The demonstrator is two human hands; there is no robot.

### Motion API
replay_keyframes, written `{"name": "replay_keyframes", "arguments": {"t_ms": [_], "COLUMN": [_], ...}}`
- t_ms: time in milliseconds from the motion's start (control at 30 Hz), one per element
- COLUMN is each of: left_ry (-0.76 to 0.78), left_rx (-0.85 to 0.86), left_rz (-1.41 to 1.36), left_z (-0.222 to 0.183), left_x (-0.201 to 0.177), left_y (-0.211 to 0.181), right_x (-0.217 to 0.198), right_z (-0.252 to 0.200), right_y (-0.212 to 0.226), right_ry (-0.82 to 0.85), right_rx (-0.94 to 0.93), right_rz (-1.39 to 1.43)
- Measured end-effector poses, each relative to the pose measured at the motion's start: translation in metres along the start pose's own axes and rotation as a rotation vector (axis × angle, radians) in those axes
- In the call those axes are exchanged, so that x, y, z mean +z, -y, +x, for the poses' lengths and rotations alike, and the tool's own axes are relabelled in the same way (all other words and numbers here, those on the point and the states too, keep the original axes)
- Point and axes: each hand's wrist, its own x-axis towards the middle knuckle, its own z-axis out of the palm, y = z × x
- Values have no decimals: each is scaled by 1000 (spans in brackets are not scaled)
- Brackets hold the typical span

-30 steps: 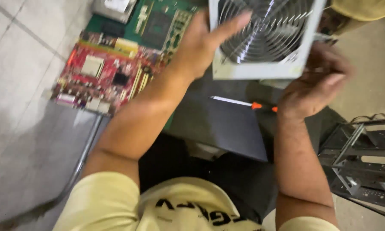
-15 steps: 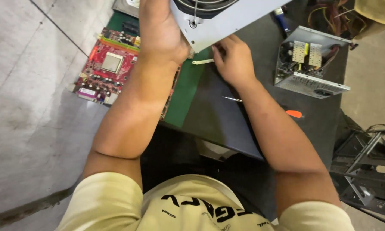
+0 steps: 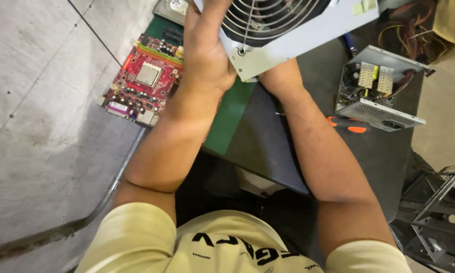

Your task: Attaching a metal fan grill to a computer power supply unit using screws and a screwdriver

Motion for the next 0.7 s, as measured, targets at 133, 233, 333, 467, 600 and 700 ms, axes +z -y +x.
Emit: {"name": "replay_keyframes", "arguments": {"t_ms": [133,233,333,467,600,700], "left_ry": [-22,-58,-94,210,517,561], "left_rx": [0,-49,-226,-288,-211,-312], "left_rz": [-34,10,258,556,743,737], "left_z": [0,8,21,34,38,39], "left_x": [10,41,76,111,138,136], "left_y": [20,25,26,28,32,46], "right_x": [-27,-72,-141,-225,-277,-297], "right_z": [-4,-4,-18,-60,-96,-112], "right_y": [12,14,13,12,10,28], "right_ry": [-58,-136,-242,-386,-479,-600], "right_rx": [29,36,24,-7,28,-30], "right_rz": [36,41,26,59,109,34]}}
